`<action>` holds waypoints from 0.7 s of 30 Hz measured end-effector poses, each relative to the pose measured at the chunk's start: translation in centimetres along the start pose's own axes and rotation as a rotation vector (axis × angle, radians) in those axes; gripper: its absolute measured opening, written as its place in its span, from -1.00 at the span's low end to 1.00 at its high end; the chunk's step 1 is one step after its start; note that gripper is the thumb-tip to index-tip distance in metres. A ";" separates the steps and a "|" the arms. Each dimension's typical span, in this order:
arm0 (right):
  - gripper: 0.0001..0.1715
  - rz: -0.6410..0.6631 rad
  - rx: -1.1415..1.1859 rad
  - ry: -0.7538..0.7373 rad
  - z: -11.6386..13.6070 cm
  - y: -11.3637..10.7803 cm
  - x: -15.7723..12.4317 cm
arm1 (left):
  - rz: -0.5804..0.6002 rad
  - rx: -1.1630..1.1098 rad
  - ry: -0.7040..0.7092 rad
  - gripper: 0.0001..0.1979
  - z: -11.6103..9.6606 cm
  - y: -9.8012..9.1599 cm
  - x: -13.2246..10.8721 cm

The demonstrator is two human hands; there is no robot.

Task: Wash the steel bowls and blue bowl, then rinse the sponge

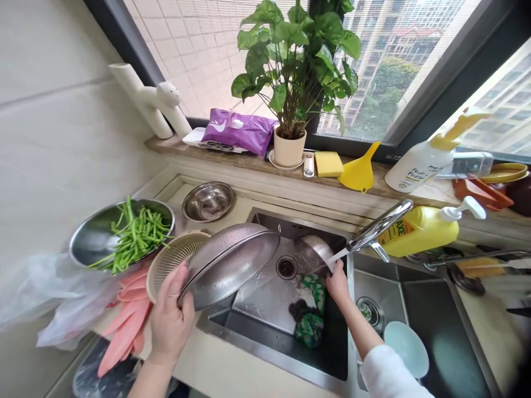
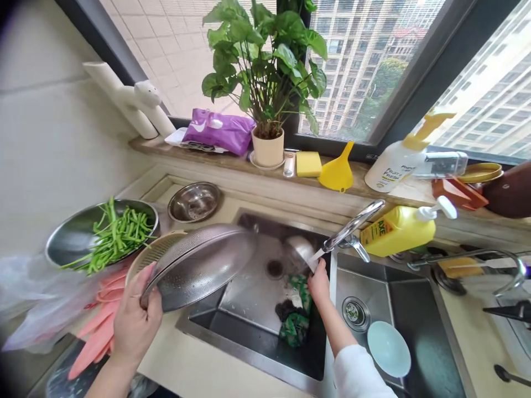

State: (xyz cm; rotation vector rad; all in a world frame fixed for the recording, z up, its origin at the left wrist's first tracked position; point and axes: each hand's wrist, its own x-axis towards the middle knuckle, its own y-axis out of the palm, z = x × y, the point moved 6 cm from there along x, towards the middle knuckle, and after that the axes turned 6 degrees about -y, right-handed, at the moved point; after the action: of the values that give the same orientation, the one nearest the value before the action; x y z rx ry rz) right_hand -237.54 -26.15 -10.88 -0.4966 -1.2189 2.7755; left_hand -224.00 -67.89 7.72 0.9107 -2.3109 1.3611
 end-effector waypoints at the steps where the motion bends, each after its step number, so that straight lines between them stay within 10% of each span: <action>1: -0.27 0.019 -0.045 -0.042 0.3 -0.2 -1.0 | -0.002 0.002 0.006 -0.35 -0.1 -0.3 -0.1; 7: -0.17 0.035 -0.371 -0.465 -0.5 0.9 -7.9 | -0.006 -0.011 0.230 -0.19 -2.5 -2.9 -0.6; 14: -0.25 0.041 -0.312 -0.400 0.6 1.0 -7.3 | 0.042 -0.128 0.435 -0.29 -3.0 -5.0 -2.1; 21: -0.23 0.172 0.348 -0.056 11.3 3.5 -4.3 | -0.009 -0.347 -0.106 -0.51 1.5 -3.3 2.0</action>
State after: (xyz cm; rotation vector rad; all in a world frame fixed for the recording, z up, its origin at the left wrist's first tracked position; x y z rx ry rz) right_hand -236.84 -37.33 -5.13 -0.5153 -0.7033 3.0719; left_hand -223.29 -71.08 10.27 0.8963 -2.5105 0.8841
